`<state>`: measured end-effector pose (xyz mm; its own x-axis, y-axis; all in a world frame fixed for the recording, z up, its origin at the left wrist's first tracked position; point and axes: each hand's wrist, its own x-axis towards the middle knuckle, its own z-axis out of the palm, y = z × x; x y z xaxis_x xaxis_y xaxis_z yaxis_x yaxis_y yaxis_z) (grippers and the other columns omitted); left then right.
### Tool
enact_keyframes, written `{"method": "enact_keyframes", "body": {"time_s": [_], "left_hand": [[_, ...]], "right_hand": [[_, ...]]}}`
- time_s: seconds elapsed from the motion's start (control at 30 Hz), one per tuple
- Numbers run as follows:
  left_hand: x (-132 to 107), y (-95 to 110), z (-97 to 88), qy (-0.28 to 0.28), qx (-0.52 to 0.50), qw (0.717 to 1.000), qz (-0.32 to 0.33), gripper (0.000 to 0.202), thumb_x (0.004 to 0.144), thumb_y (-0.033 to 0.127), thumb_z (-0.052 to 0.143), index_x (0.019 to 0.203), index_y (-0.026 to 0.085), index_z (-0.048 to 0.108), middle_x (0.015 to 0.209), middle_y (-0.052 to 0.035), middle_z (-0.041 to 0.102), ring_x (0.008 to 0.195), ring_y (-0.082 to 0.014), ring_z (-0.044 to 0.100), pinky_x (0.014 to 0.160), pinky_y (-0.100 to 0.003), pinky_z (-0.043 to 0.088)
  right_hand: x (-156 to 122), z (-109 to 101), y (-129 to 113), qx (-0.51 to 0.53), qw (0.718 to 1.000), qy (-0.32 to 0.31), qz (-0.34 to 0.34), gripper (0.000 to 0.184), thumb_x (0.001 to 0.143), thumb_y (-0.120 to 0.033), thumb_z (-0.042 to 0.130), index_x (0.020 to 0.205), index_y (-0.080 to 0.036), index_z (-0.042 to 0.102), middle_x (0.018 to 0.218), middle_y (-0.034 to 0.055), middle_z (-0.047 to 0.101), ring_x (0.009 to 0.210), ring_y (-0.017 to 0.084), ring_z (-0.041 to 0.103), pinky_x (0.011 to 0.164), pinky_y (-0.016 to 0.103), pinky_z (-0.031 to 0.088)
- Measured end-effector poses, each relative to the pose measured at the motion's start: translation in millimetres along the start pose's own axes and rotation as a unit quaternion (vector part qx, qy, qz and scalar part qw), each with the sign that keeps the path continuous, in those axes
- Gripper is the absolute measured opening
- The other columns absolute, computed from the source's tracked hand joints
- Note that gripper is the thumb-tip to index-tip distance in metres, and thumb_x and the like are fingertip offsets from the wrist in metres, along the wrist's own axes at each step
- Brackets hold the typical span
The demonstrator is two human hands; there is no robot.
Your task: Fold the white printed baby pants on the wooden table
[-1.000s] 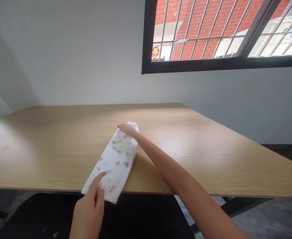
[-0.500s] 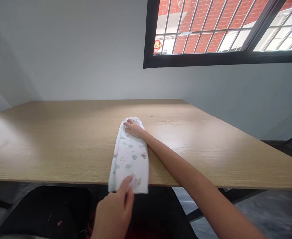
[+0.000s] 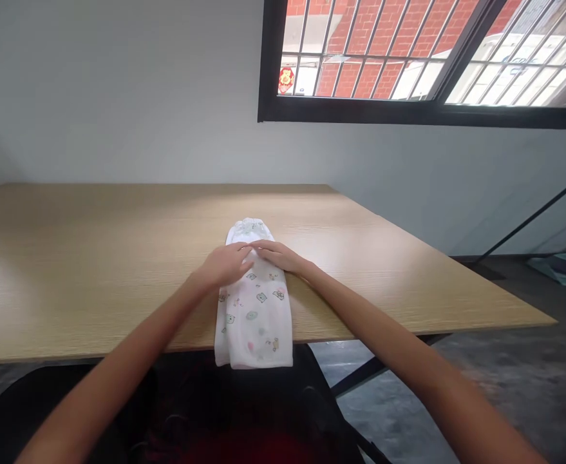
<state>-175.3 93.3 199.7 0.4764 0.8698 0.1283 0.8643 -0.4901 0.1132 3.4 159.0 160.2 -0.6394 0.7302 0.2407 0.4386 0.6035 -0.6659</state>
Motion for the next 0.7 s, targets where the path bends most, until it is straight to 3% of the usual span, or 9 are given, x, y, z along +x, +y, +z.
{"method": "enact_keyframes", "body": {"time_s": [0.07,0.13,0.2,0.3,0.37,0.43,0.57,0.7], "left_hand": [[15,-3,19.5,-0.018,0.004,1.000,0.021,0.041,0.089,0.028,0.034,0.124,0.009,0.046,0.132,-0.0140,0.042,0.121,-0.0257,0.039,0.100,-0.040,0.029],[3,7,36.7,-0.022,0.002,0.999,0.025,0.045,0.091,0.031,0.030,0.129,0.008,0.039,0.136,-0.0169,0.035,0.126,-0.0289,0.031,0.102,-0.045,0.024],[-31,24,47.1,-0.018,-0.006,0.998,0.054,0.047,0.093,0.034,0.026,0.134,0.014,0.032,0.141,-0.0151,0.028,0.129,-0.0303,0.024,0.102,-0.049,0.023],[-92,43,48.3,-0.007,-0.026,0.993,0.117,0.049,0.092,0.040,0.029,0.137,0.022,0.025,0.143,-0.0091,0.025,0.131,-0.0287,0.021,0.104,-0.050,0.023],[-120,44,43.2,-0.007,-0.035,0.989,0.144,0.058,0.089,0.043,0.038,0.139,0.022,0.018,0.143,-0.0080,0.024,0.131,-0.0275,0.021,0.105,-0.049,0.024],[-132,34,38.3,-0.016,-0.036,0.985,0.171,0.064,0.086,0.036,0.047,0.140,0.022,0.015,0.143,-0.0070,0.026,0.131,-0.0255,0.022,0.105,-0.048,0.024],[-128,6,37.3,0.013,-0.009,0.979,0.206,0.055,0.085,0.008,0.039,0.135,0.028,0.028,0.138,-0.0042,0.036,0.125,-0.0213,0.034,0.102,-0.044,0.032],[-122,-7,41.9,0.090,-0.006,0.971,0.220,0.044,0.086,0.009,0.037,0.126,0.028,0.042,0.121,-0.0060,0.050,0.113,-0.0206,0.045,0.093,-0.040,0.041]], "right_hand": [[5,2,4,-0.050,0.998,-0.031,-0.004,0.039,0.089,-0.029,0.031,0.122,-0.020,0.050,0.131,0.0017,0.043,0.122,0.017,0.037,0.105,0.035,0.026],[16,1,13,-0.128,0.990,-0.061,0.007,0.042,0.090,-0.031,0.029,0.127,-0.018,0.045,0.135,0.0028,0.037,0.126,0.018,0.030,0.108,0.038,0.021],[30,-1,22,-0.195,0.978,-0.071,0.033,0.044,0.091,-0.030,0.028,0.131,-0.018,0.040,0.138,0.0030,0.031,0.130,0.020,0.024,0.109,0.044,0.013],[53,-4,32,-0.224,0.970,-0.065,0.073,0.045,0.091,-0.027,0.025,0.135,-0.020,0.033,0.141,0.0012,0.023,0.132,0.023,0.015,0.106,0.054,0.002],[64,-5,35,-0.212,0.972,-0.060,0.084,0.045,0.092,-0.027,0.023,0.136,-0.021,0.030,0.142,0.0000,0.020,0.133,0.022,0.013,0.106,0.054,0.003],[67,-6,36,-0.201,0.975,-0.055,0.080,0.045,0.092,-0.026,0.023,0.135,-0.022,0.032,0.142,-0.0006,0.022,0.133,0.020,0.014,0.108,0.049,0.008],[40,-7,25,-0.190,0.979,-0.055,0.049,0.040,0.090,-0.027,0.030,0.128,-0.024,0.043,0.137,0.0001,0.033,0.128,0.020,0.026,0.107,0.044,0.017],[-30,6,-21,-0.202,0.974,-0.098,-0.020,0.041,0.088,-0.043,0.037,0.124,-0.026,0.047,0.133,0.0060,0.039,0.122,0.027,0.033,0.102,0.055,0.016]]}}
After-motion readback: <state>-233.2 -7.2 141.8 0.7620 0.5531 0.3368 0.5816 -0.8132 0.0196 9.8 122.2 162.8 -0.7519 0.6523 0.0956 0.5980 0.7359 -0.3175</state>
